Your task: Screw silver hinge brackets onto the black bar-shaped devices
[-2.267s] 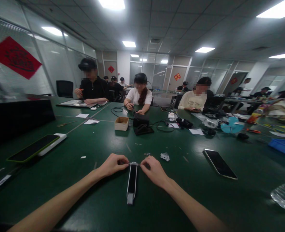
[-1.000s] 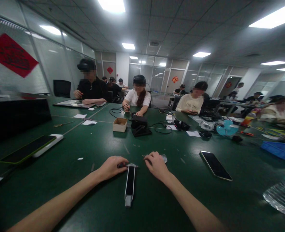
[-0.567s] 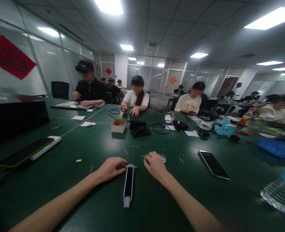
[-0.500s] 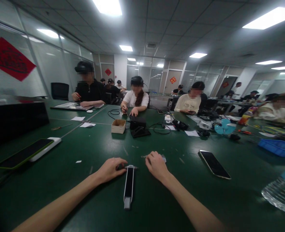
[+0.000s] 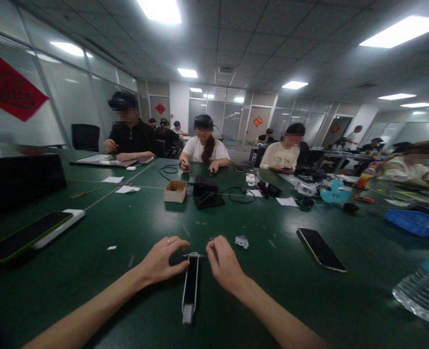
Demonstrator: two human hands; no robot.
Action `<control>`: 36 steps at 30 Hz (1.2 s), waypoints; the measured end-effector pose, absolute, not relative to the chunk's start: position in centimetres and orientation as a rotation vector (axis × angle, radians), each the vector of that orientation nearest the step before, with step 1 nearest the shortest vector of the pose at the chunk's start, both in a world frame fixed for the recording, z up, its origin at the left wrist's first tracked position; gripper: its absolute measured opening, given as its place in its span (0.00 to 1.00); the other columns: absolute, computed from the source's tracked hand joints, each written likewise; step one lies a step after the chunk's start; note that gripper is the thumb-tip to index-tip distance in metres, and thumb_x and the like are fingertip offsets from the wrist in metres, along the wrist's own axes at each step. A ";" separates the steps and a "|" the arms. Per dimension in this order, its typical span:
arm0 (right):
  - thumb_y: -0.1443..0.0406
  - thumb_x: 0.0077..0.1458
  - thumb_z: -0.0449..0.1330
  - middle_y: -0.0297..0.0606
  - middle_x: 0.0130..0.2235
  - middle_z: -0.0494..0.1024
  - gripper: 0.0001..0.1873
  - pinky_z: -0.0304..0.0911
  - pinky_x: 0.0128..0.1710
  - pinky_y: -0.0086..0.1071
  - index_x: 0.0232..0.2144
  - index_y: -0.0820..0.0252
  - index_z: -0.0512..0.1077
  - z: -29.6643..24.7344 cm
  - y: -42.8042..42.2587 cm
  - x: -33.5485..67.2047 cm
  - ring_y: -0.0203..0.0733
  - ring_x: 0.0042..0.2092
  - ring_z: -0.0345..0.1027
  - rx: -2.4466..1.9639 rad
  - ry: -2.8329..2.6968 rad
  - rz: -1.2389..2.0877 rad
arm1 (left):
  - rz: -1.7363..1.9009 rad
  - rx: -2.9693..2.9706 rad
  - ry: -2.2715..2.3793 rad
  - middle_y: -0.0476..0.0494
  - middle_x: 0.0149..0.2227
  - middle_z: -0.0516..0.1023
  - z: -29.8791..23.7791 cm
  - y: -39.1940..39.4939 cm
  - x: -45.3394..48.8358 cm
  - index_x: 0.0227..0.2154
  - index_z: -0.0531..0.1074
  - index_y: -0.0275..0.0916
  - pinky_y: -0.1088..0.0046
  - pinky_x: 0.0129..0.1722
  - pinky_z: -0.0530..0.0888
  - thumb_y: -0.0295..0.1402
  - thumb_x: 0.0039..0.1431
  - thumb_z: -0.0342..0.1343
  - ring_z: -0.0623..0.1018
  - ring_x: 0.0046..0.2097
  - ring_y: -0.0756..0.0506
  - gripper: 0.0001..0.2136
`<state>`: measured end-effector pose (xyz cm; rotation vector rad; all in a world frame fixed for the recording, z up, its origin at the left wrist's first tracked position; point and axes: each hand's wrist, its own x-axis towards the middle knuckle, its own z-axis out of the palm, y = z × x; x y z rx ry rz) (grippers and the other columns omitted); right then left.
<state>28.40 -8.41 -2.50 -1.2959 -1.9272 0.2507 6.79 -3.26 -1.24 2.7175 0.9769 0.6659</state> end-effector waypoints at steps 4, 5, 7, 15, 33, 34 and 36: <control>0.66 0.61 0.50 0.38 0.34 0.68 0.07 0.61 0.38 0.33 0.32 0.59 0.67 -2.5 -9.6 26.8 0.39 0.38 0.63 -1.170 -1.976 0.351 | 0.807 2.812 0.789 0.44 0.37 0.75 -1.8 -4.1 7.5 0.39 0.70 0.38 0.69 0.38 0.66 0.38 0.57 0.57 0.73 0.38 0.45 0.11; 0.66 0.61 0.50 0.38 0.34 0.69 0.07 0.61 0.39 0.33 0.32 0.59 0.67 -2.5 -9.8 26.6 0.39 0.38 0.63 -1.149 -1.981 0.373 | 0.836 2.834 0.738 0.45 0.36 0.75 -2.0 -4.2 7.7 0.38 0.70 0.38 0.70 0.37 0.66 0.37 0.58 0.56 0.73 0.37 0.46 0.09; 0.66 0.61 0.51 0.37 0.34 0.69 0.08 0.61 0.39 0.33 0.32 0.59 0.68 -2.4 -9.9 26.5 0.39 0.38 0.63 -1.130 -1.982 0.403 | 0.863 2.868 0.674 0.46 0.34 0.76 -2.3 -4.4 8.0 0.37 0.70 0.39 0.71 0.36 0.65 0.36 0.62 0.53 0.73 0.36 0.47 0.06; 0.65 0.61 0.51 0.38 0.34 0.70 0.09 0.63 0.38 0.34 0.32 0.59 0.70 -2.1 -9.8 26.6 0.40 0.37 0.64 -1.163 -1.977 0.439 | 0.834 2.972 0.666 0.46 0.33 0.77 -2.0 -4.3 8.0 0.36 0.70 0.39 0.69 0.35 0.64 0.31 0.64 0.48 0.74 0.34 0.47 0.06; 0.64 0.59 0.53 0.39 0.35 0.73 0.08 0.63 0.38 0.38 0.33 0.58 0.72 -3.0 -7.8 29.6 0.43 0.39 0.65 -1.409 -2.039 0.281 | 0.483 2.530 0.987 0.49 0.30 0.72 -1.6 -1.3 5.2 0.33 0.69 0.37 0.76 0.32 0.68 0.29 0.53 0.54 0.72 0.33 0.49 0.04; 0.65 0.58 0.54 0.39 0.35 0.73 0.08 0.63 0.38 0.38 0.33 0.58 0.73 -3.0 -7.8 29.6 0.43 0.39 0.65 -1.416 -2.057 0.288 | 0.464 2.511 0.986 0.50 0.30 0.72 -1.6 -1.4 5.3 0.33 0.69 0.37 0.76 0.32 0.68 0.29 0.53 0.54 0.72 0.32 0.49 0.04; 0.65 0.58 0.54 0.39 0.35 0.73 0.08 0.63 0.38 0.37 0.32 0.58 0.73 -2.8 -8.0 29.3 0.43 0.38 0.65 -1.410 -2.088 0.296 | 0.441 2.475 0.983 0.50 0.29 0.72 -1.5 -1.6 5.5 0.33 0.70 0.37 0.77 0.31 0.67 0.31 0.53 0.54 0.72 0.31 0.50 0.05</control>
